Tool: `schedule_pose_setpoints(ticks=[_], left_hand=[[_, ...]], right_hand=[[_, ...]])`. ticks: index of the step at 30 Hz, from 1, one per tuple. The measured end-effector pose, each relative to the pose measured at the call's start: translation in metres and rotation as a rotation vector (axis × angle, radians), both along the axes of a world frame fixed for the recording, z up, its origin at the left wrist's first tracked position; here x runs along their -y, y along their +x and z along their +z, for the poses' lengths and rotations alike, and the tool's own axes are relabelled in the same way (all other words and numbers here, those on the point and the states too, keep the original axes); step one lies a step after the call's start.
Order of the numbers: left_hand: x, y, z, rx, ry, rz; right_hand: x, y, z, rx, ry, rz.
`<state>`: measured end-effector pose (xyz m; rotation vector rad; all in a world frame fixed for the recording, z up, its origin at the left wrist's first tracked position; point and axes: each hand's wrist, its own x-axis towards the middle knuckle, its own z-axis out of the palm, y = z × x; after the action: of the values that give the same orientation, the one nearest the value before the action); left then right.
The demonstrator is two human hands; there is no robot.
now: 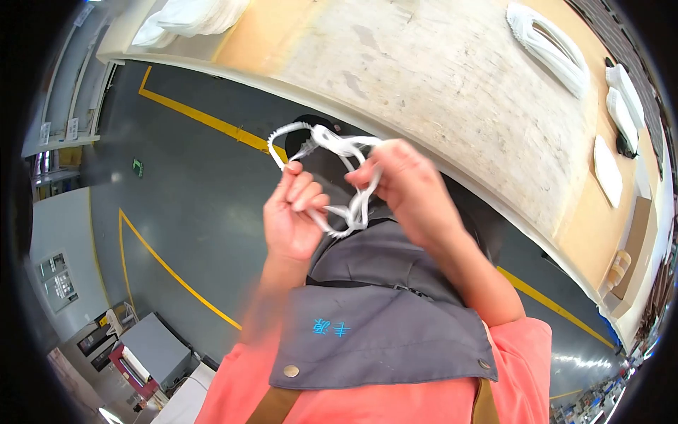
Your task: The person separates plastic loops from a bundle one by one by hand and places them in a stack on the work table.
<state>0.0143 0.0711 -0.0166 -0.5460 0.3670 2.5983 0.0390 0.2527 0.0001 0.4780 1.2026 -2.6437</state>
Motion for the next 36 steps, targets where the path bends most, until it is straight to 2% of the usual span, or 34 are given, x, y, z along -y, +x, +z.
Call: schedule_pose_setpoints(ticks=[1, 2, 3, 4, 5, 6, 8, 10, 11, 14, 15, 16, 18, 20, 22, 24, 25, 29, 36], left_hand=[[0.013, -0.006, -0.003, -0.016, 0.131, 0.002], [0.028, -0.011, -0.007, -0.036, 0.261, 0.005], [0.043, -0.015, -0.007, -0.048, 0.184, 0.036], [0.059, -0.019, -0.007, -0.058, 0.106, 0.067], [0.075, -0.021, -0.007, -0.082, -0.056, 0.091], [0.089, -0.022, -0.005, -0.112, -0.270, 0.123], [0.098, -0.021, 0.011, -0.072, -0.708, 0.183], [0.095, -0.021, 0.024, -0.094, -0.921, 0.175], [0.093, -0.021, 0.026, -0.107, -1.024, 0.167], [0.088, -0.020, 0.022, -0.305, -1.292, 0.132], [0.084, -0.020, 0.022, -0.355, -1.309, 0.134], [0.076, -0.019, 0.023, -0.321, -1.209, 0.142], [0.058, -0.016, 0.024, -0.248, -1.001, 0.152], [0.044, -0.010, 0.019, -0.131, -0.631, -0.010], [0.026, 0.002, 0.015, -0.085, -0.485, -0.186], [0.014, 0.012, 0.014, -0.116, -0.531, -0.321], [0.006, 0.015, 0.017, -0.059, -0.569, -0.266], [0.005, 0.017, 0.016, -0.123, -0.666, -0.290], [0.009, 0.018, 0.011, -0.181, -0.709, -0.286]], right_hand=[[-0.017, -0.004, 0.002, 0.053, -0.137, -0.013], [-0.027, -0.008, 0.008, -0.042, -0.294, -0.109], [-0.048, -0.009, 0.011, -0.044, -0.518, -0.197], [-0.070, -0.010, 0.018, -0.042, -0.622, -0.305], [-0.098, -0.008, 0.021, -0.132, -0.710, -0.309], [-0.117, -0.007, 0.030, -0.239, -0.564, -0.347], [-0.144, -0.001, 0.043, -0.401, -0.437, -0.352], [-0.134, 0.004, 0.064, -0.383, -0.261, -0.420], [-0.126, 0.005, 0.066, -0.396, -0.141, -0.374], [-0.072, 0.004, 0.070, -0.177, 0.325, -0.427], [-0.060, 0.005, 0.060, -0.214, 0.347, -0.336], [-0.048, 0.007, 0.050, -0.248, 0.370, -0.245], [-0.016, 0.003, 0.050, -0.094, 0.386, -0.043], [0.001, -0.002, 0.036, -0.060, 0.373, 0.174], [0.009, -0.003, 0.023, 0.006, 0.279, 0.297], [0.015, -0.001, 0.016, -0.012, 0.272, 0.320], [0.016, 0.001, 0.014, -0.005, 0.270, 0.328], [0.018, 0.005, 0.010, 0.028, 0.297, 0.339], [0.015, 0.004, 0.011, 0.048, 0.268, 0.362]])
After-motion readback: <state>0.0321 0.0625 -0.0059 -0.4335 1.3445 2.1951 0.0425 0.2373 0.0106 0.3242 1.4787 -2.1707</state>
